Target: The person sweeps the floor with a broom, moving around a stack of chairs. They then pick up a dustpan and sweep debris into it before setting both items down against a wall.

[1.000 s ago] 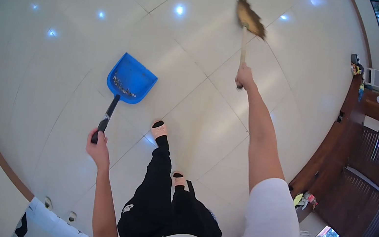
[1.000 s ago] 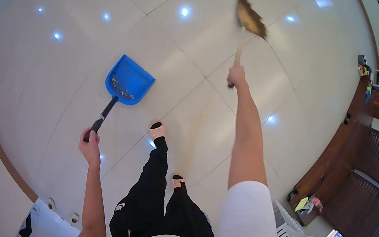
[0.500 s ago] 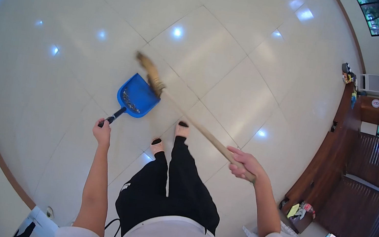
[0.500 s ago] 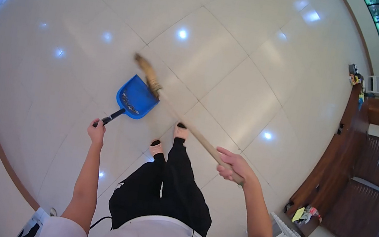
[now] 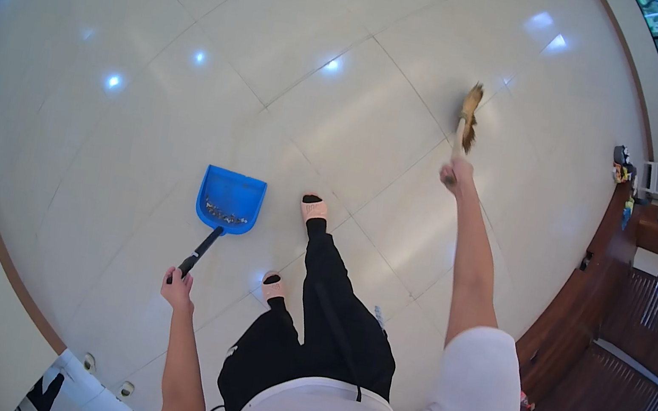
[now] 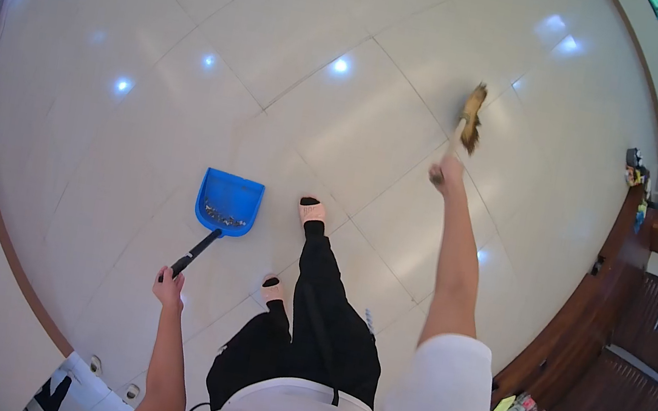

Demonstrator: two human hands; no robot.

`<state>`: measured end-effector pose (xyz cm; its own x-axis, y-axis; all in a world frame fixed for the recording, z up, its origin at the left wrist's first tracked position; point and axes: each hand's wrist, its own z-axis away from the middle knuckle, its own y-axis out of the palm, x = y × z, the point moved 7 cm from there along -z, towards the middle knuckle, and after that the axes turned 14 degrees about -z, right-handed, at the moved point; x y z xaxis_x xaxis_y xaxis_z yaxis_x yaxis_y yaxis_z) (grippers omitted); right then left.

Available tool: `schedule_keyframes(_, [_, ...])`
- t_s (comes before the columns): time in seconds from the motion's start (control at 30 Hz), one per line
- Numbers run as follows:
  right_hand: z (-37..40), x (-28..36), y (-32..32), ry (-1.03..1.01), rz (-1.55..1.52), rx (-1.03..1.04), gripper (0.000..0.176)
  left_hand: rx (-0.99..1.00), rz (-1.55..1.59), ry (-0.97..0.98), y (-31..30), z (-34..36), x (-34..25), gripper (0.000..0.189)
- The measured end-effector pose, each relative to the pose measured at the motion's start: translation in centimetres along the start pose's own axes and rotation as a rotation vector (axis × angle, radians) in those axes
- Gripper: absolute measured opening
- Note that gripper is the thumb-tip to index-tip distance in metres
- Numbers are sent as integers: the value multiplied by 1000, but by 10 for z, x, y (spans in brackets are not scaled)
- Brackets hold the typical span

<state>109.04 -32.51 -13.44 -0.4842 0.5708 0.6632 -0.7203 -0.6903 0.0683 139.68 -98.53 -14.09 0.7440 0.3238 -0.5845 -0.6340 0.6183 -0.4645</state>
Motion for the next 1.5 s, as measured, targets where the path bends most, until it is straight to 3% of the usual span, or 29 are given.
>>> schedule_keyframes(0.07, [-77, -15, 46, 35, -66, 177, 12, -26, 7, -13, 9, 6, -2, 25])
schedule_keyframes(0.13, [-68, -16, 108, -40, 159, 51, 6, -55, 19, -28, 22, 8, -6, 25])
schedule_keyframes(0.23, [-83, -47, 169, -131, 512, 168, 11, -107, 66, -37, 36, 8, -12, 24])
schedule_keyframes(0.37, [-35, -68, 191, -197, 1073, 305, 30, -151, 36, -21, 50, 6, -19, 24])
schedule_keyframes(0.43, [-13, -86, 185, -328, 1212, 433, 17, -181, 8, -20, 54, 3, -27, 23])
schedule_keyframes(0.5, [26, -106, 165, -400, 1346, 595, 21, -200, 10, -19, 51, -4, -21, 22])
schedule_keyframes(0.63, [149, -132, 110, 38, 1421, 768, 37, -206, 46, -6, 43, -16, -10, 23])
schedule_keyframes(0.7, [202, -132, 103, 175, 1308, 870, 40, -231, -12, 93, 43, -34, 14, 18])
schedule_keyframes(0.77, [226, -130, 94, 624, 811, 703, 42, -291, -106, 219, 37, -55, 39, 18])
schedule_keyframes(0.9, [288, -70, 77, 773, 749, 656, 42, -301, -99, 159, 4, -61, 69, 20])
schedule_keyframes(1.0, [338, -34, 58, 748, 719, 561, 42, -256, 122, 16, -38, -15, 62, 24])
schedule_keyframes(1.07, [355, -18, 41, 504, 707, 486, 42, -263, 225, 4, -77, 13, 79, 24])
schedule_keyframes(1.13, [348, -35, 37, 445, 649, 618, 44, -235, 334, 23, -114, 50, 90, 26])
schedule_keyframes(1.23, [325, -97, 65, 241, 812, 715, 42, -250, 369, 38, -179, 85, 142, 27])
schedule_keyframes(1.3, [324, -148, 82, 271, 706, 600, 34, -278, 375, 26, -213, 92, 176, 26])
schedule_keyframes(1.37, [323, -198, 73, 179, 882, 582, 25, -331, 393, 20, -237, 101, 202, 26])
schedule_keyframes(1.43, [336, -249, 48, -222, 1338, 922, 20, -364, 388, -4, -249, 100, 227, 24])
schedule_keyframes(1.5, [402, -271, -5, 204, 1327, 626, 24, -410, 318, -2, -255, 92, 250, 24])
